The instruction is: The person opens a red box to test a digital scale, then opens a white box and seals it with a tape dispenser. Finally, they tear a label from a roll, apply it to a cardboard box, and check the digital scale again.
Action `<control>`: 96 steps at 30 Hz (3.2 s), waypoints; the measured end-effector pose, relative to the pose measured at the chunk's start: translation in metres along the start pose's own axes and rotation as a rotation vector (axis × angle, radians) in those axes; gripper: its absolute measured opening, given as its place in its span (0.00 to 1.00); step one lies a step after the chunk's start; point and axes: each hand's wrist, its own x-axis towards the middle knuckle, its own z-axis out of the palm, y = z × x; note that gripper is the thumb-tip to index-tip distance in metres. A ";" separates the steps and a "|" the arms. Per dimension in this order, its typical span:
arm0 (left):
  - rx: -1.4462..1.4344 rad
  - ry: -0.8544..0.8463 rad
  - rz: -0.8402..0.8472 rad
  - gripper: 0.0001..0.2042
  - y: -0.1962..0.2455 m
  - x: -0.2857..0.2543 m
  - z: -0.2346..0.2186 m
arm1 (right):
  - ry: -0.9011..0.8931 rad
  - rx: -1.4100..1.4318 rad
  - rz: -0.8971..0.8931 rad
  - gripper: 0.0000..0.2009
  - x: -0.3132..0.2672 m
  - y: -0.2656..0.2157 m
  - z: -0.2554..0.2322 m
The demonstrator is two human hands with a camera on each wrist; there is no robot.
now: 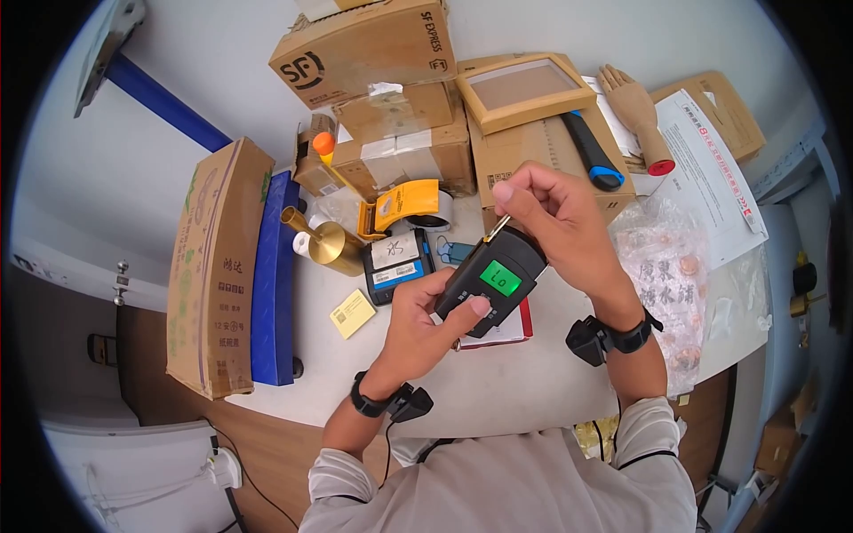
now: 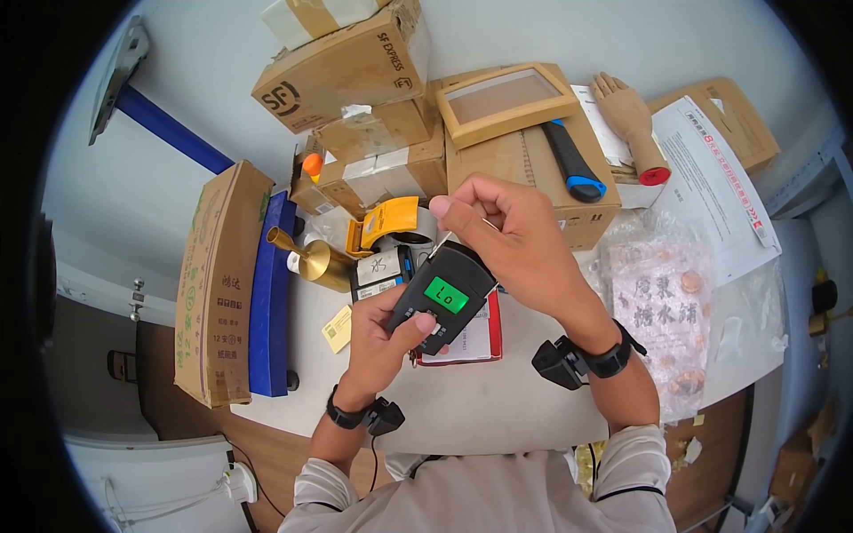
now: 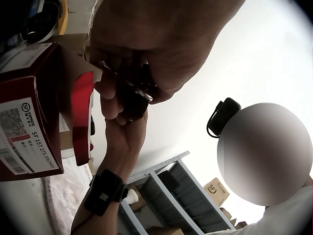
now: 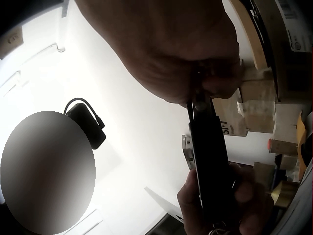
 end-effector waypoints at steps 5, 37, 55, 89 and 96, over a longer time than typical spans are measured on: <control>-0.217 -0.117 -0.050 0.17 0.012 0.003 0.000 | -0.059 0.069 -0.047 0.14 -0.004 -0.005 -0.001; 0.776 0.012 0.310 0.24 0.055 -0.009 0.009 | -0.140 -0.052 -0.469 0.22 -0.009 0.011 0.004; 0.767 0.044 0.416 0.17 0.044 -0.007 0.011 | -0.148 -0.263 -0.563 0.17 -0.017 0.004 0.021; -0.234 -0.295 -0.330 0.34 0.043 0.014 -0.009 | -0.128 -0.349 -0.270 0.08 -0.013 -0.012 0.012; -0.339 -0.313 -0.324 0.35 0.040 0.017 -0.009 | -0.050 -0.376 -0.355 0.08 -0.015 -0.003 0.017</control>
